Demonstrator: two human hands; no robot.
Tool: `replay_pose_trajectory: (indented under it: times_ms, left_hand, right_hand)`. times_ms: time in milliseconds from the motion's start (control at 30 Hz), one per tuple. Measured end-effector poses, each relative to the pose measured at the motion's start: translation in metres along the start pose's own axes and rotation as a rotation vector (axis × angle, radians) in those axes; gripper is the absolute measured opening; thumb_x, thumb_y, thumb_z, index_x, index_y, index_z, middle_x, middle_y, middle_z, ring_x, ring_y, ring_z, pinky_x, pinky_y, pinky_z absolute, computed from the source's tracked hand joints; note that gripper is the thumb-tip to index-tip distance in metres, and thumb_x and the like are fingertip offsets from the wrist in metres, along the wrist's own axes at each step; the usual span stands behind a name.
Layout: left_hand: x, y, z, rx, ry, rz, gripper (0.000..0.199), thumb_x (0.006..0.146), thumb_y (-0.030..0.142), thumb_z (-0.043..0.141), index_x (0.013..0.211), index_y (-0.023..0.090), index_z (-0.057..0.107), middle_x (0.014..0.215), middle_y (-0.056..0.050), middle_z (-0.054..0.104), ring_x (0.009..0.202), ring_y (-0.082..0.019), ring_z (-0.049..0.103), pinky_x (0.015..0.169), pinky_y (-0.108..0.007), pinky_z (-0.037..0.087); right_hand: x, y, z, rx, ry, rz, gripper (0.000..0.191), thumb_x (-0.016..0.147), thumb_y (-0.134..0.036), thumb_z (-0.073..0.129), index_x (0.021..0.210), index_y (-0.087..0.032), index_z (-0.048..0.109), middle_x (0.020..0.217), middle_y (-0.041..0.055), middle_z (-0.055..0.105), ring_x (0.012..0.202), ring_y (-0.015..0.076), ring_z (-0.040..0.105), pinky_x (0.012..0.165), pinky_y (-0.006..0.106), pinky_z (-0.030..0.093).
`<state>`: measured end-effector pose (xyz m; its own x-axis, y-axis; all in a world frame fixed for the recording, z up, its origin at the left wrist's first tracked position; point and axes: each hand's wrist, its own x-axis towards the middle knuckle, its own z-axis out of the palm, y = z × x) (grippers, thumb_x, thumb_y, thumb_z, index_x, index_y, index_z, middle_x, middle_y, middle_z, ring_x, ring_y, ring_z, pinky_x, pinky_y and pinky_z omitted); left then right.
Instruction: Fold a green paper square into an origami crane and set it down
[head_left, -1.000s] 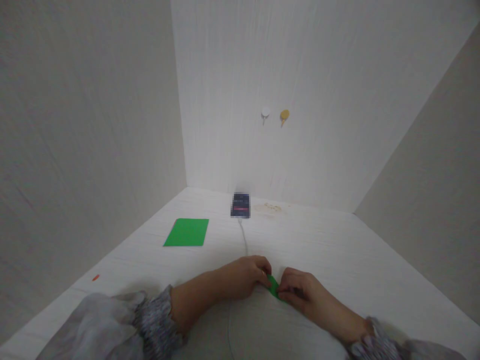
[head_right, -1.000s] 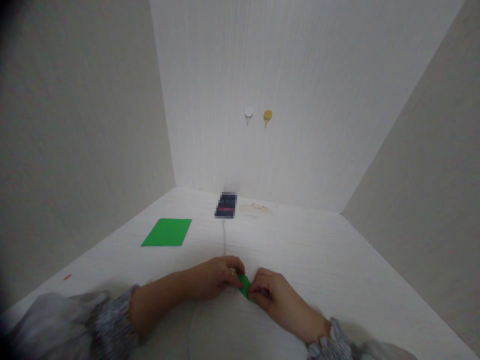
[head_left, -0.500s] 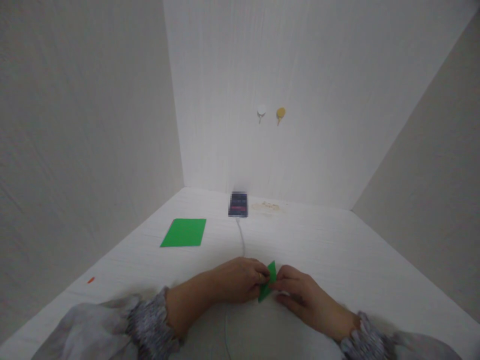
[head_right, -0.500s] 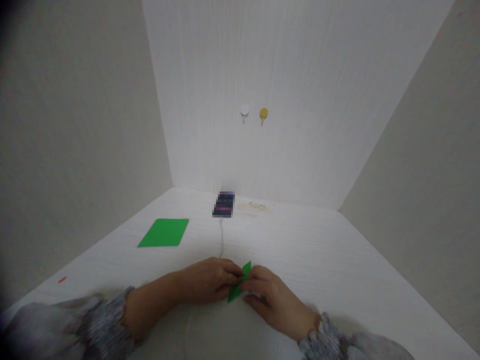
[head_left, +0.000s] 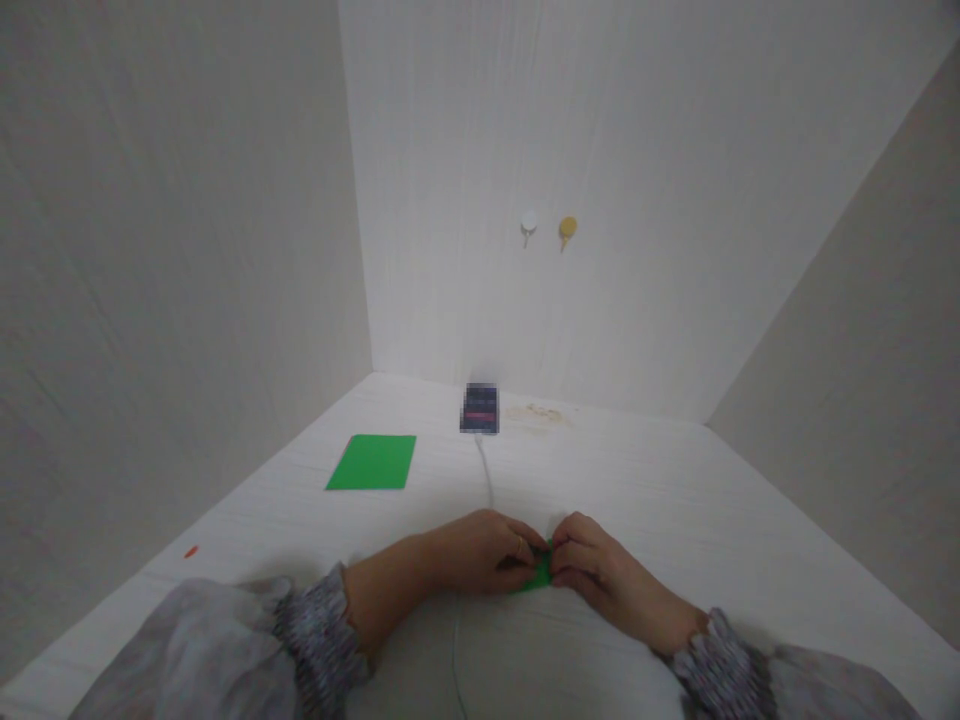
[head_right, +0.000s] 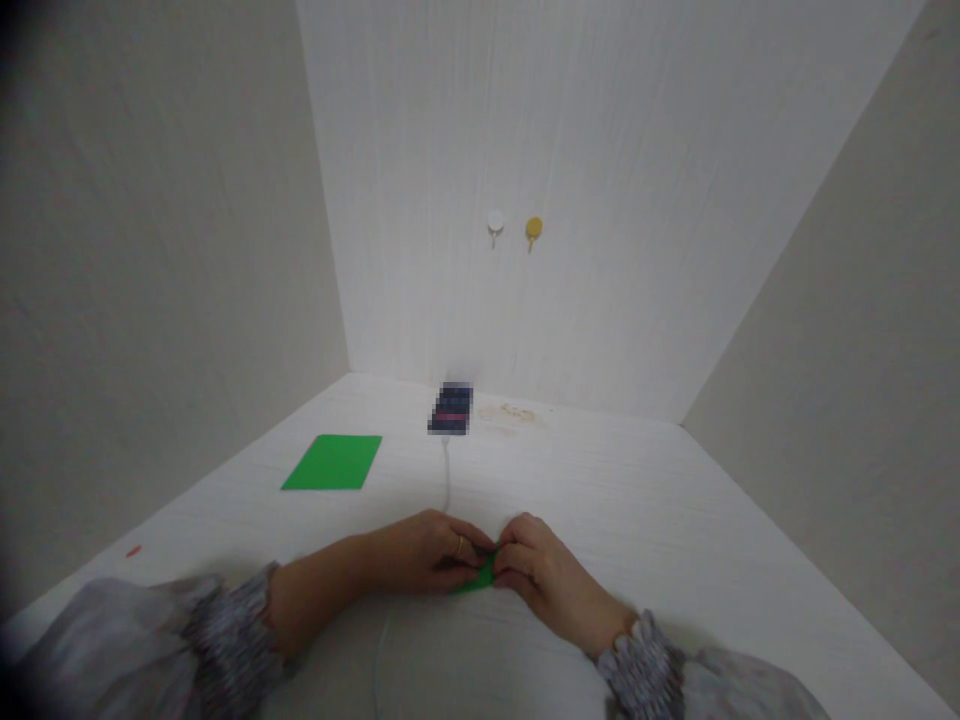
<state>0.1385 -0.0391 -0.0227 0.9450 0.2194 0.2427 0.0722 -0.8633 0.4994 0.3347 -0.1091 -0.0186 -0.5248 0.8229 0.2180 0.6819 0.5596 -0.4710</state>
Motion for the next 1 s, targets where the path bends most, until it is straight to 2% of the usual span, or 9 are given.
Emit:
replay_pose_trajectory:
  times_ms: [300, 467, 633, 733, 1000]
  left_hand:
    - [0.004, -0.009, 0.01, -0.061, 0.109, -0.052, 0.013, 0.073, 0.014, 0.054, 0.078, 0.015, 0.066, 0.102, -0.007, 0.057, 0.087, -0.013, 0.056, 0.078, -0.021, 0.043]
    - [0.005, -0.008, 0.006, 0.063, 0.074, -0.07, 0.012, 0.069, 0.014, 0.058, 0.076, 0.018, 0.067, 0.093, -0.005, 0.057, 0.084, -0.014, 0.053, 0.076, -0.024, 0.041]
    - [0.004, -0.008, 0.002, 0.077, 0.043, -0.066, 0.011, 0.073, 0.019, 0.057, 0.076, 0.018, 0.067, 0.081, -0.003, 0.056, 0.075, -0.012, 0.052, 0.071, -0.022, 0.04]
    - [0.004, -0.009, 0.002, 0.058, 0.023, -0.047, 0.011, 0.074, 0.018, 0.056, 0.077, 0.017, 0.067, 0.082, -0.003, 0.057, 0.074, -0.011, 0.053, 0.07, -0.02, 0.04]
    - [0.004, -0.009, 0.001, 0.023, 0.006, -0.052, 0.015, 0.076, 0.018, 0.055, 0.084, 0.019, 0.067, 0.086, -0.003, 0.058, 0.079, -0.011, 0.054, 0.075, -0.021, 0.041]
  right_hand:
    - [0.006, -0.002, 0.014, -0.126, -0.009, -0.024, 0.015, 0.081, -0.01, 0.043, 0.08, -0.015, 0.057, 0.083, 0.0075, 0.054, 0.08, 0.0193, 0.049, 0.071, 0.033, 0.044]
    - [0.006, -0.004, 0.018, -0.127, 0.004, -0.027, 0.019, 0.081, -0.005, 0.036, 0.081, -0.014, 0.053, 0.083, 0.0081, 0.053, 0.078, 0.0188, 0.048, 0.07, 0.034, 0.045]
    - [0.006, -0.005, 0.021, -0.105, 0.016, 0.019, 0.018, 0.082, -0.006, 0.035, 0.081, -0.014, 0.051, 0.084, 0.0079, 0.051, 0.079, 0.0189, 0.047, 0.072, 0.034, 0.043]
    - [0.006, -0.005, 0.019, -0.101, 0.032, 0.013, 0.017, 0.083, -0.008, 0.035, 0.083, -0.015, 0.051, 0.086, 0.0075, 0.05, 0.081, 0.0189, 0.046, 0.073, 0.035, 0.042]
    - [0.003, -0.001, 0.0, 0.002, -0.087, -0.064, 0.013, 0.084, -0.018, 0.044, 0.09, -0.019, 0.055, 0.091, 0.0051, 0.051, 0.088, 0.0168, 0.047, 0.077, 0.03, 0.042]
